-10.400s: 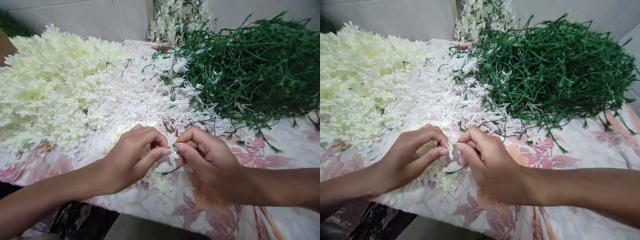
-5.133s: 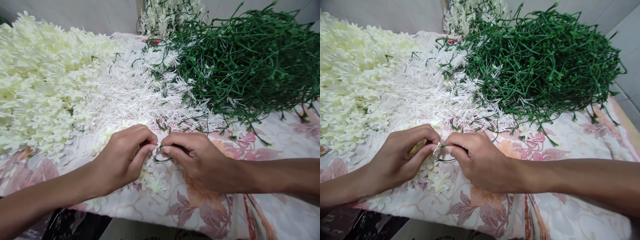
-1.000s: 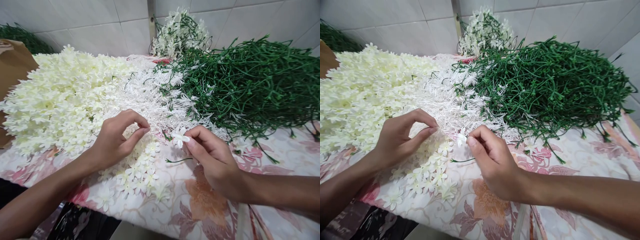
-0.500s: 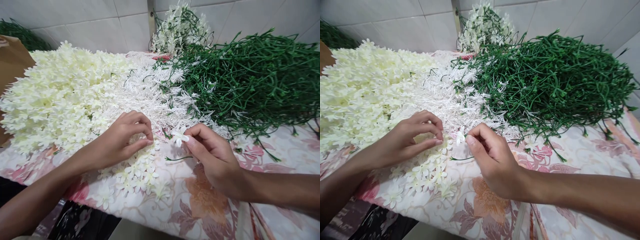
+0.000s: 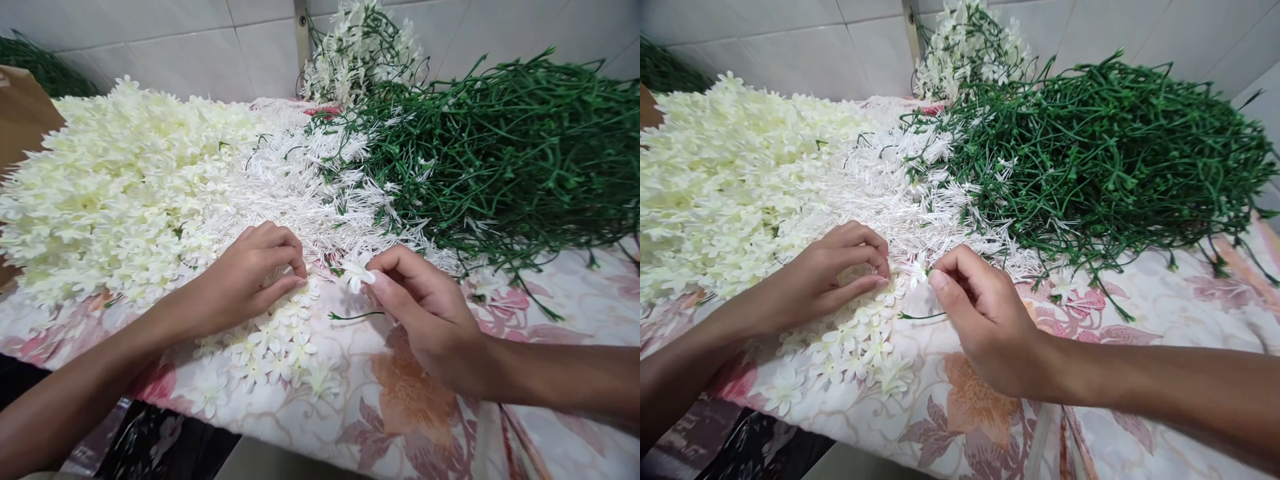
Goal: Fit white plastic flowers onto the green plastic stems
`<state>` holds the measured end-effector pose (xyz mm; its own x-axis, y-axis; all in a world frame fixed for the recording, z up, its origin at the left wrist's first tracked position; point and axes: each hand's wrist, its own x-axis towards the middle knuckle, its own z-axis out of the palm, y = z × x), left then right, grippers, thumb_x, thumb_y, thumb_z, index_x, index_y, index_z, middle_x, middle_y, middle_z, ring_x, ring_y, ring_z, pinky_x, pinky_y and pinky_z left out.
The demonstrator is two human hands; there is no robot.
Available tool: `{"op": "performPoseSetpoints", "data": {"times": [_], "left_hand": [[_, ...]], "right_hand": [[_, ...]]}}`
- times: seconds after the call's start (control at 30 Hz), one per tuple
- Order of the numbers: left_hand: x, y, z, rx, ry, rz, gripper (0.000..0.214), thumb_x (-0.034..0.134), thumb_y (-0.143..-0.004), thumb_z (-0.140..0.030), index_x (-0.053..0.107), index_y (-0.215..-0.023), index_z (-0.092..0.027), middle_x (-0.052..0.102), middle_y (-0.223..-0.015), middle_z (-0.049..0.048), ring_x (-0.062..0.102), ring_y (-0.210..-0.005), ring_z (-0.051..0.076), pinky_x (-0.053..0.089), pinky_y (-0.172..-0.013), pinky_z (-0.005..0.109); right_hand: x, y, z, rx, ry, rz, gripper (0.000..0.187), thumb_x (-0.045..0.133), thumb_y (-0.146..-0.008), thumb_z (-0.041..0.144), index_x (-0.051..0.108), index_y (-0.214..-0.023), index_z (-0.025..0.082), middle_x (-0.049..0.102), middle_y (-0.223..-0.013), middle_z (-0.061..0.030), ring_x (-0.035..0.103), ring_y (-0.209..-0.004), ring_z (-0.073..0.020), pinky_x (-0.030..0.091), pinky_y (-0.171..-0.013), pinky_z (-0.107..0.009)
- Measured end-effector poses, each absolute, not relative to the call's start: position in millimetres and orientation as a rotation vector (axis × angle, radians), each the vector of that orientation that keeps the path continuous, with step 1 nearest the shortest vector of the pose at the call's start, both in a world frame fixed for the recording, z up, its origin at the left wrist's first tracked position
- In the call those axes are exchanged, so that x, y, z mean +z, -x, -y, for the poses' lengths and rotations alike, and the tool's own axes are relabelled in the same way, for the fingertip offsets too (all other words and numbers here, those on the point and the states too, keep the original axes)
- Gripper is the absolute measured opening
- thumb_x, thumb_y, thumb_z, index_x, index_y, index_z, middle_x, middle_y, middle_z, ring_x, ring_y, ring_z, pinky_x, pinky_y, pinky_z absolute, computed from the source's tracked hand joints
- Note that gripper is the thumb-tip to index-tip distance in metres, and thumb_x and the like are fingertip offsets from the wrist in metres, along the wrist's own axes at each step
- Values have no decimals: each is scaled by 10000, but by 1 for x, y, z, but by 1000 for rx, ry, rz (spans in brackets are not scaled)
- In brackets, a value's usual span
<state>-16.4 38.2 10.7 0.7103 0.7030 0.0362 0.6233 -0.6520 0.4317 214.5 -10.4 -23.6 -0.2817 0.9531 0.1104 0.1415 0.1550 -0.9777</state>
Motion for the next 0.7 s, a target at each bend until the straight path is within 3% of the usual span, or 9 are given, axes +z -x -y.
{"op": "performPoseSetpoints", "data": {"times": [0.7], "left_hand": [[11,12,-37,102,-2325,-1085,254,387,-976,-316,524,-809,-183,467,-1159,81,382,-1126,268,353,-976,458]], "right_hand": [[-22,-215,9,1239,1067,1643,176,437,-983,237,476,-814,203,382,-630,52,336,-544,-88,295,-483,-217]]}}
